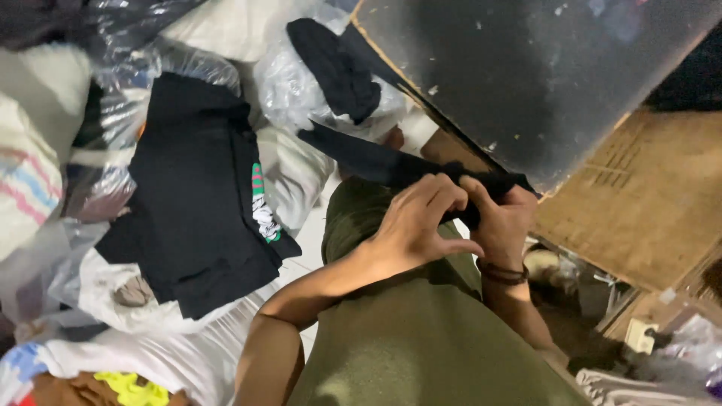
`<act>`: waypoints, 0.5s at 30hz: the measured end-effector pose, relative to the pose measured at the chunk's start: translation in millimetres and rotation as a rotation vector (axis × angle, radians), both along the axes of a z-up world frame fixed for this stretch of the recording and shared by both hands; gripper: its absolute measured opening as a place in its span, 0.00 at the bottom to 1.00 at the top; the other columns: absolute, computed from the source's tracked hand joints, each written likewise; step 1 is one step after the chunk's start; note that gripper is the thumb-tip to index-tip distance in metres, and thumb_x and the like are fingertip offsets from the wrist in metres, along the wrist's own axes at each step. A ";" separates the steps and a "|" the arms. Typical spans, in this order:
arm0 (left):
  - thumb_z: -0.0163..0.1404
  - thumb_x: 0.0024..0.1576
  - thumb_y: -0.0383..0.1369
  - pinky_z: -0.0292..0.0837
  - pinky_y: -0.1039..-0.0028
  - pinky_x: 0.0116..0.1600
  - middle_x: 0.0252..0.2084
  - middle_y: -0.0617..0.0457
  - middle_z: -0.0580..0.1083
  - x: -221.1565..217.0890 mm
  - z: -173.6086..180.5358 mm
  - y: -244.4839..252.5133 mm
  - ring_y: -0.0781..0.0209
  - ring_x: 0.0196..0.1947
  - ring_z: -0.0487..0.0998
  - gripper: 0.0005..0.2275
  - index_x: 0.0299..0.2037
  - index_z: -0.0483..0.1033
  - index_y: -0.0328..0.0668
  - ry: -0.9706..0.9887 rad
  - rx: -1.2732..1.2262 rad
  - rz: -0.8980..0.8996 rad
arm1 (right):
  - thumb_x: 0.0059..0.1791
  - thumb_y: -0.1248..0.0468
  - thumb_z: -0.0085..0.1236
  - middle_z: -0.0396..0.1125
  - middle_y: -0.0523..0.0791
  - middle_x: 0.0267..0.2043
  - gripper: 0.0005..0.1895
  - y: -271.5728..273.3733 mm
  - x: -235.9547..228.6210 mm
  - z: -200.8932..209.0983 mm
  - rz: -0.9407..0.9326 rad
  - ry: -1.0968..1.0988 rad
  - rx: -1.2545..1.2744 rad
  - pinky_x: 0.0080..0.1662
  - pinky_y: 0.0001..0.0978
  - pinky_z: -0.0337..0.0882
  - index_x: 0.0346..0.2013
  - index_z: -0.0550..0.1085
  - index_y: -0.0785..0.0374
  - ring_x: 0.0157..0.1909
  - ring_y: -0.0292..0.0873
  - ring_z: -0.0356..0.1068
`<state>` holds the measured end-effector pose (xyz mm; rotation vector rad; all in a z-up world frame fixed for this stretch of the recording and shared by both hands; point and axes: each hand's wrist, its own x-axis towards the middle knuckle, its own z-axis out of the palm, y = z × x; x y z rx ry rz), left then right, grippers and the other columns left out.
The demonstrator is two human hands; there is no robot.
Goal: The person picks up a black garment from a pile and places it on a large, dark rectangular board. They unfold the garment, smooth it out on the board, and fold it neatly. The person then lifts the board and places it on top of another similar board.
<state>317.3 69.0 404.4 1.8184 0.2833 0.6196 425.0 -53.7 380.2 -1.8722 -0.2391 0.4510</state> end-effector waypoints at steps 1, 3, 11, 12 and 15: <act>0.68 0.38 0.48 0.68 0.66 0.42 0.36 0.55 0.63 13.0 -7.1 -2.8 0.53 0.35 0.68 0.29 0.43 0.68 0.46 0.000 0.152 0.020 | 0.47 0.72 0.68 0.68 0.45 0.22 0.06 12.6 5.6 14.3 -0.145 0.145 0.120 0.30 0.23 0.71 0.27 0.77 0.68 0.26 0.29 0.63; 0.69 0.37 0.48 0.63 0.63 0.50 0.44 0.52 0.65 40.1 7.0 3.4 0.49 0.45 0.67 0.35 0.52 0.66 0.45 -0.001 0.169 -0.029 | 0.47 0.70 0.68 0.67 0.44 0.22 0.07 5.1 30.1 9.7 -0.240 0.149 0.156 0.27 0.20 0.68 0.28 0.77 0.67 0.23 0.29 0.64; 0.65 0.50 0.32 0.52 0.53 0.68 0.69 0.51 0.62 138.9 -4.6 6.4 0.44 0.70 0.59 0.36 0.70 0.61 0.48 -0.120 0.409 -0.109 | 0.51 0.70 0.59 0.73 0.53 0.33 0.04 14.2 113.7 64.4 -0.455 0.359 0.597 0.28 0.31 0.80 0.37 0.73 0.69 0.31 0.47 0.78; 0.57 0.54 0.25 0.64 0.55 0.58 0.61 0.44 0.68 150.5 -2.3 5.3 0.42 0.58 0.69 0.23 0.60 0.68 0.37 -0.285 0.291 0.007 | 0.51 0.71 0.59 0.74 0.54 0.33 0.04 14.8 118.9 71.0 -0.490 0.402 0.665 0.30 0.34 0.81 0.36 0.73 0.70 0.30 0.47 0.78; 0.53 0.56 0.19 0.79 0.63 0.42 0.47 0.42 0.76 177.6 -9.1 6.5 0.47 0.38 0.80 0.09 0.45 0.78 0.30 -0.481 0.154 0.134 | 0.51 0.71 0.59 0.74 0.54 0.33 0.03 13.8 131.7 82.7 -0.550 0.423 0.743 0.32 0.37 0.82 0.34 0.73 0.70 0.29 0.47 0.78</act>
